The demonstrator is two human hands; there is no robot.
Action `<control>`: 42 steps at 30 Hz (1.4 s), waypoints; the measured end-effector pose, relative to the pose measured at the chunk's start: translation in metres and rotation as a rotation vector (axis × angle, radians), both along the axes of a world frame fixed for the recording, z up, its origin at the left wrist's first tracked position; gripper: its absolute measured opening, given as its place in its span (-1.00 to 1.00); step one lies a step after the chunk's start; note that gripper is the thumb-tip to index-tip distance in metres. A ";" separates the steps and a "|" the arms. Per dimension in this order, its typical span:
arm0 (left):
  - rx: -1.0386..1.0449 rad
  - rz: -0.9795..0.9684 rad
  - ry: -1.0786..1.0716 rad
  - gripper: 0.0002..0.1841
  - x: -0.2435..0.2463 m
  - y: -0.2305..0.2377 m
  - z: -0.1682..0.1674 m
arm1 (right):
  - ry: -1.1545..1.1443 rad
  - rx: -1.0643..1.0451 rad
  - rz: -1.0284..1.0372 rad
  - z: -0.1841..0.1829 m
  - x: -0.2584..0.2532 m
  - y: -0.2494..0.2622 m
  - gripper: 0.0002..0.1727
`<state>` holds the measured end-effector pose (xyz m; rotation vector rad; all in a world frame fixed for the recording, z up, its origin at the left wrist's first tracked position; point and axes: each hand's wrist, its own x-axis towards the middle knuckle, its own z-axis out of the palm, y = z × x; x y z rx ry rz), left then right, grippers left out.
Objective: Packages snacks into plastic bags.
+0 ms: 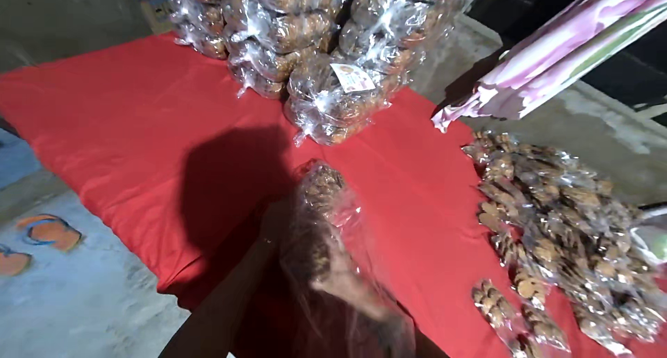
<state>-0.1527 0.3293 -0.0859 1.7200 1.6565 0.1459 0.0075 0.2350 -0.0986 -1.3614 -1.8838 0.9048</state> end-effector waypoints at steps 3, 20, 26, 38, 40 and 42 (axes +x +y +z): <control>0.139 -0.116 -0.146 -0.51 -0.015 -0.007 -0.007 | 0.167 -0.028 -0.065 -0.030 0.000 0.018 0.07; 0.489 -0.425 -0.938 -0.81 0.093 -0.215 0.026 | -0.140 0.226 -0.115 -0.023 -0.019 0.064 -0.15; 0.421 -0.641 -1.012 -0.84 0.101 -0.211 0.020 | -0.034 0.306 -0.123 -0.055 -0.032 0.057 -0.04; -0.111 -0.758 -1.248 -0.57 0.070 -0.179 0.036 | -0.016 0.171 0.023 -0.027 -0.017 0.039 -0.19; 0.060 -0.582 -1.135 -0.55 0.048 -0.163 0.046 | 0.068 0.131 0.152 -0.012 0.006 0.025 -0.22; 0.297 -0.409 -1.047 -0.67 0.036 -0.144 0.053 | 0.097 0.165 0.161 -0.005 0.027 0.002 -0.30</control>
